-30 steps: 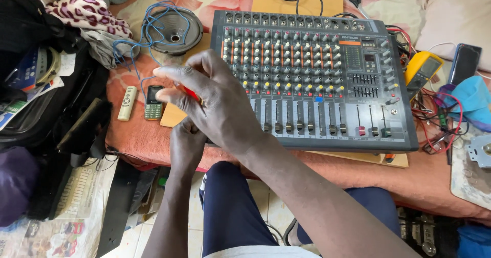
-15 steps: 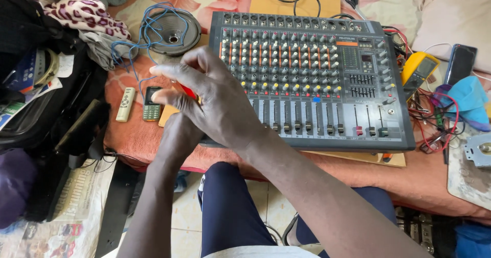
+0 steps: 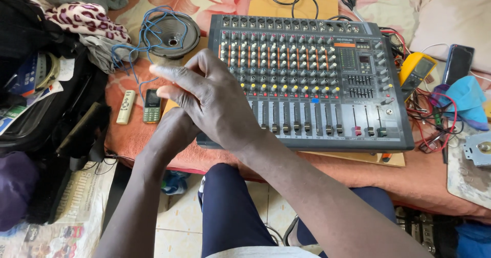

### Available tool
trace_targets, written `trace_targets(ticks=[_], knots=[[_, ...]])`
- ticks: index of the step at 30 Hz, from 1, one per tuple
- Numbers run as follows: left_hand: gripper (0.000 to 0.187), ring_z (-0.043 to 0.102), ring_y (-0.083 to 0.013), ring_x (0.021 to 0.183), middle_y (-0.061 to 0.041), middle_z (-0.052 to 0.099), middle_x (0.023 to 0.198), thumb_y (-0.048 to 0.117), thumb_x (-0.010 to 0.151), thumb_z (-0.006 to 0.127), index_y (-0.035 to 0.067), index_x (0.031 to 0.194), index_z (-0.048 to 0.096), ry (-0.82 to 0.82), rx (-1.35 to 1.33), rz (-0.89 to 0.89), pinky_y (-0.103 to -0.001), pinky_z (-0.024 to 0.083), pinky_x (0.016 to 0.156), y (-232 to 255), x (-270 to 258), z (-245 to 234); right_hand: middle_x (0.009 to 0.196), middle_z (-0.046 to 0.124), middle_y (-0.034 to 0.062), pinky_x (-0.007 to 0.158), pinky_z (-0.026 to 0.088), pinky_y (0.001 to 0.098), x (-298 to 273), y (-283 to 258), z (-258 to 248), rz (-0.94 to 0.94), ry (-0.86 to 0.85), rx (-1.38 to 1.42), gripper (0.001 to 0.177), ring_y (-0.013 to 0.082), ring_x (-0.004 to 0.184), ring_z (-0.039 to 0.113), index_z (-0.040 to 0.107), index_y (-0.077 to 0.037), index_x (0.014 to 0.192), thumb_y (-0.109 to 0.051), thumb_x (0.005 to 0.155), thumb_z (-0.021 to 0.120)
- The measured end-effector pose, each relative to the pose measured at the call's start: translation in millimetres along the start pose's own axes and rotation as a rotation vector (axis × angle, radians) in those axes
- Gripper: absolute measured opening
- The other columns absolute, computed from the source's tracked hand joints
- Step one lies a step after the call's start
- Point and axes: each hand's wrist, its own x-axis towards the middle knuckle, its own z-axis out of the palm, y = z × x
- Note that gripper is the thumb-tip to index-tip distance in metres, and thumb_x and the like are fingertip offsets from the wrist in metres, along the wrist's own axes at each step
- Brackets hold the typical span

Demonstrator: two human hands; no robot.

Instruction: Repairing and calibrating an audio mixer using a screwdriver and adjusting various knobs and sliders.

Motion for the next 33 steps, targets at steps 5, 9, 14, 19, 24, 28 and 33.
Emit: trace_targets(ticks=[5, 9, 14, 19, 24, 28, 33], knots=[[0.028, 0.053, -0.0543, 0.07, -0.03, 0.068, 0.079, 0.023, 0.086, 0.05, -0.001, 0.08, 0.063, 0.01, 0.008, 0.009, -0.056, 0.037, 0.062, -2, 1, 4, 0.141, 0.065, 0.0147, 0.118, 0.05, 0.0384, 3, -5, -2, -0.033, -0.106, 0.043, 0.039, 0.0304, 0.131, 0.065, 0.045, -0.01, 0.151, -0.007, 0.112, 0.046], [0.028, 0.052, -0.0542, 0.069, -0.03, 0.068, 0.078, 0.023, 0.086, 0.051, -0.001, 0.079, 0.062, 0.013, 0.009, 0.017, -0.056, 0.037, 0.062, -5, 3, 6, 0.133, 0.067, 0.0082, 0.113, 0.052, 0.0377, 8, -14, -1, 0.051, -0.106, 0.065, 0.033, 0.0259, 0.128, 0.067, 0.058, -0.016, 0.137, -0.033, 0.111, 0.045], [0.029, 0.051, -0.0538, 0.068, -0.029, 0.067, 0.077, 0.024, 0.086, 0.051, -0.001, 0.077, 0.061, 0.023, 0.019, 0.022, -0.056, 0.037, 0.062, -7, 5, 7, 0.112, 0.059, 0.0028, 0.098, 0.054, 0.0292, 8, -4, 8, -0.021, -0.051, -0.01, 0.036, 0.0162, 0.105, 0.066, 0.055, -0.017, 0.148, -0.017, 0.113, 0.062], [0.029, 0.051, -0.0535, 0.067, -0.029, 0.067, 0.076, 0.024, 0.086, 0.052, -0.001, 0.076, 0.061, 0.026, 0.02, 0.029, -0.056, 0.037, 0.062, -10, 8, 8, 0.135, 0.067, 0.0143, 0.107, 0.056, 0.037, 17, -13, -3, -0.035, -0.12, -0.013, 0.035, 0.0286, 0.122, 0.07, 0.055, -0.007, 0.139, -0.005, 0.104, 0.054], [0.029, 0.05, -0.0533, 0.067, -0.029, 0.066, 0.075, 0.024, 0.086, 0.052, -0.001, 0.074, 0.06, 0.024, 0.023, 0.042, -0.055, 0.037, 0.062, -11, 11, 10, 0.13, 0.067, 0.0046, 0.093, 0.061, 0.0371, 21, -17, 0, 0.027, -0.091, -0.13, 0.039, 0.023, 0.116, 0.073, 0.065, -0.014, 0.133, -0.04, 0.104, 0.056], [0.03, 0.05, -0.053, 0.066, -0.029, 0.066, 0.074, 0.025, 0.087, 0.053, -0.001, 0.073, 0.059, 0.031, 0.027, 0.058, -0.055, 0.037, 0.061, -15, 9, 12, 0.097, 0.049, -0.0019, 0.078, 0.046, 0.0311, 14, -8, 9, 0.01, 0.051, -0.091, 0.03, 0.0139, 0.089, 0.055, 0.07, -0.021, 0.126, -0.033, 0.098, 0.072], [0.031, 0.049, -0.0527, 0.065, -0.029, 0.065, 0.073, 0.025, 0.087, 0.054, -0.001, 0.072, 0.058, 0.036, 0.029, 0.079, -0.055, 0.037, 0.061, -22, 8, 14, 0.14, 0.067, 0.0105, 0.115, 0.054, 0.0342, 8, -4, 4, -0.025, -0.04, -0.05, 0.032, 0.025, 0.129, 0.069, 0.054, -0.015, 0.146, -0.016, 0.113, 0.054]])
